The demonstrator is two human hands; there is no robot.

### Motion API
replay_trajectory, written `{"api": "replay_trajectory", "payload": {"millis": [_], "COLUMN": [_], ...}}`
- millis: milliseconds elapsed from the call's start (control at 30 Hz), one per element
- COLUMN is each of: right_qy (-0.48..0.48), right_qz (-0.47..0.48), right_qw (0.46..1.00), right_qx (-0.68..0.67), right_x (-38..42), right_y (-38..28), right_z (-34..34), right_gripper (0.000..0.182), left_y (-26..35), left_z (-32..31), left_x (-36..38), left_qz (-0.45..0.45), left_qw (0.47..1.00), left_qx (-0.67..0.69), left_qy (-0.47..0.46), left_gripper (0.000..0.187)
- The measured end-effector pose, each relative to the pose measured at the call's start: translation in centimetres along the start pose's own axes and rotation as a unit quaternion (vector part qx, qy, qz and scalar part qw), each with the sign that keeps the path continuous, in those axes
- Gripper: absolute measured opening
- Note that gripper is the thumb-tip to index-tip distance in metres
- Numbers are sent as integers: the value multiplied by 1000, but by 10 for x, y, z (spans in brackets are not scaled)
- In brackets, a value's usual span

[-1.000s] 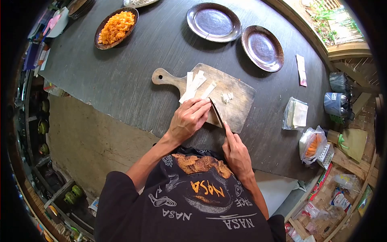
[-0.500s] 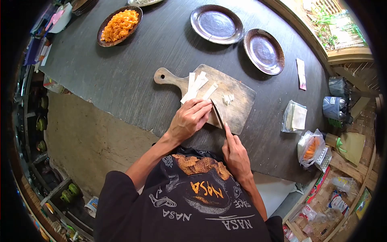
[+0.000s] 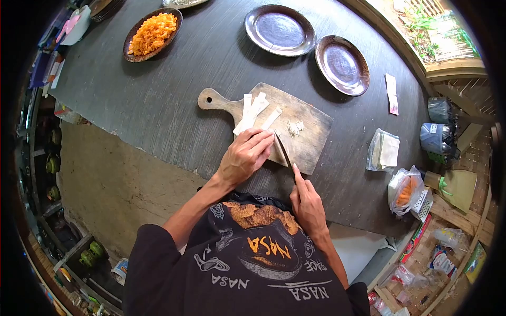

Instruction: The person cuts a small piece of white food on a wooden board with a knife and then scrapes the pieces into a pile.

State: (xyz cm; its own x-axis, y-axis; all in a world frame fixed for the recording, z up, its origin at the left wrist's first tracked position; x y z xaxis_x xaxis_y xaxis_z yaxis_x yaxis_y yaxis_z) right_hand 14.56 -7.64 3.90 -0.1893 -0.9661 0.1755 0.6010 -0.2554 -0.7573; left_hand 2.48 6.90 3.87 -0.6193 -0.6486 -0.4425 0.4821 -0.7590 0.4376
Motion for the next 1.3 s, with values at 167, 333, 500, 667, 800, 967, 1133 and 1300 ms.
{"api": "replay_trajectory", "payload": {"millis": [167, 333, 500, 667, 800, 967, 1133, 1300], "right_qy": [0, -13, -16, -7, -4, -11, -26, -15], "right_qz": [15, -20, 5, 9, 18, -1, -15, 14], "right_qw": [1000, 999, 1000, 1000, 1000, 1000, 999, 1000], "right_qx": [0, 31, 14, 8, 19, 20, 30, 10], "right_x": [-8, -4, 6, 1, -6, -10, 2, 0], "right_y": [-3, -3, 3, 4, -1, -7, 4, 0], "right_z": [-2, 1, 5, 1, 1, 2, 3, 1], "right_gripper": [66, 66, 66, 65, 66, 66, 66, 66], "left_y": [0, 1, 1, 0, 0, 2, 3, 3], "left_z": [2, 1, 2, 3, 2, 5, 5, 1], "left_x": [-3, -2, -3, -2, -3, -4, -4, 0], "left_qz": [0, 4, -4, -7, -3, -1, -4, -10], "left_qw": [1000, 1000, 1000, 1000, 1000, 1000, 1000, 1000], "left_qx": [7, 4, -2, -2, 4, -1, -22, -21], "left_qy": [5, -1, 3, 4, 2, 2, -2, 1], "left_gripper": [28, 28, 29, 28, 28, 28, 29, 30]}}
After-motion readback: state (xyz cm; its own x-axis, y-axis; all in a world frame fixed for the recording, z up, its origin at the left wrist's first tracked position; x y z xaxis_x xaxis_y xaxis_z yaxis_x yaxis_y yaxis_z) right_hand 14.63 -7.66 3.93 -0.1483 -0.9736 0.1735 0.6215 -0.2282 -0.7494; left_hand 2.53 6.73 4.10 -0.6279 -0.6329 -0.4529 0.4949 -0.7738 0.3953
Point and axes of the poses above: each hand's wrist, its own x-axis away from the middle knuckle, its own z-axis out of the back of the hand, y = z × x, the point moved 10 cm from there along -x, towards the middle knuckle, and after that the axes turned 14 degrees about -x, right-handed, at the moved point
